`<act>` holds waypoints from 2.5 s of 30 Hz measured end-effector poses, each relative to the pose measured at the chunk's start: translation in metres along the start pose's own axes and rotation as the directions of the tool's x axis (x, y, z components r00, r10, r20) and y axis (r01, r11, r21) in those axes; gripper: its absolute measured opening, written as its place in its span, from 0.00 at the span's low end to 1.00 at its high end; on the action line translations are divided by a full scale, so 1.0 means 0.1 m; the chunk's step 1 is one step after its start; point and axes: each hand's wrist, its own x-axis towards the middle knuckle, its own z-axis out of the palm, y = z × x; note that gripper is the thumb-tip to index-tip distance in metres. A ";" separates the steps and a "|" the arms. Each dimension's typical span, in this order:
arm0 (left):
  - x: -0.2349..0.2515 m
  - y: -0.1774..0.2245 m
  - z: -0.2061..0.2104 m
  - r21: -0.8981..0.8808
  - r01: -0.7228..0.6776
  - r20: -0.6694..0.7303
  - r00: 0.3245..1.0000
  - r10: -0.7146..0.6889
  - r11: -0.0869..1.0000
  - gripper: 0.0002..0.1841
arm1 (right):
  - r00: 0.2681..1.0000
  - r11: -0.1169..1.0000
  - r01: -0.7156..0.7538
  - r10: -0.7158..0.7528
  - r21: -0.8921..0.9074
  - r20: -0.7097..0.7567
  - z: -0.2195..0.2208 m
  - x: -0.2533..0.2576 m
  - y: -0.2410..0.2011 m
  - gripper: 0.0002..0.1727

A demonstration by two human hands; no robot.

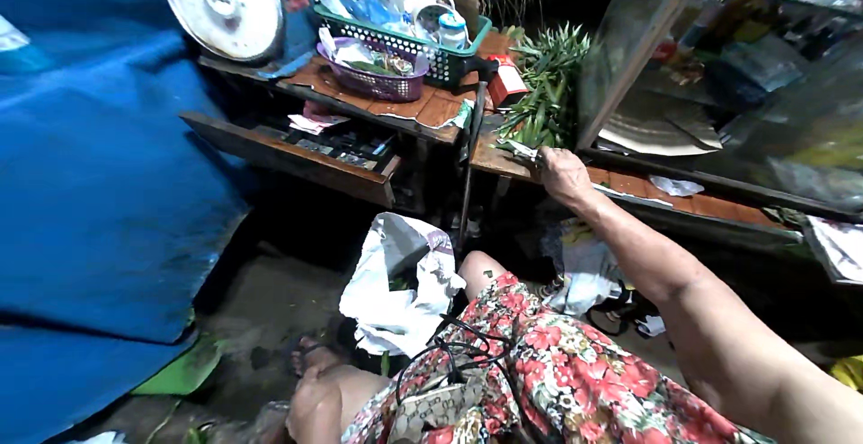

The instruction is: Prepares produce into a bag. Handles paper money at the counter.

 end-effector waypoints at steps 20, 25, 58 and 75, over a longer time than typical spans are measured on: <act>-0.03 -0.09 -0.02 -0.474 -0.034 -0.041 0.999 0.016 0.880 0.16 | 0.942 0.130 -0.151 0.319 0.980 0.103 -0.48 -0.20 -0.47 0.22; -0.28 0.38 -0.24 -0.788 -0.116 -0.015 0.986 0.168 0.605 0.18 | 0.977 -0.019 -0.211 0.001 0.977 0.211 -0.32 -0.58 -1.22 0.21; -0.61 0.73 0.20 -0.914 -0.014 0.195 0.859 0.473 0.405 0.09 | 0.695 0.344 -0.524 -0.356 0.779 0.624 0.62 -1.27 -2.06 0.14; -0.67 0.63 0.17 -0.928 -0.050 0.149 0.858 0.491 0.369 0.07 | 0.589 0.411 -0.558 -0.416 0.721 0.693 0.58 -1.27 -2.15 0.16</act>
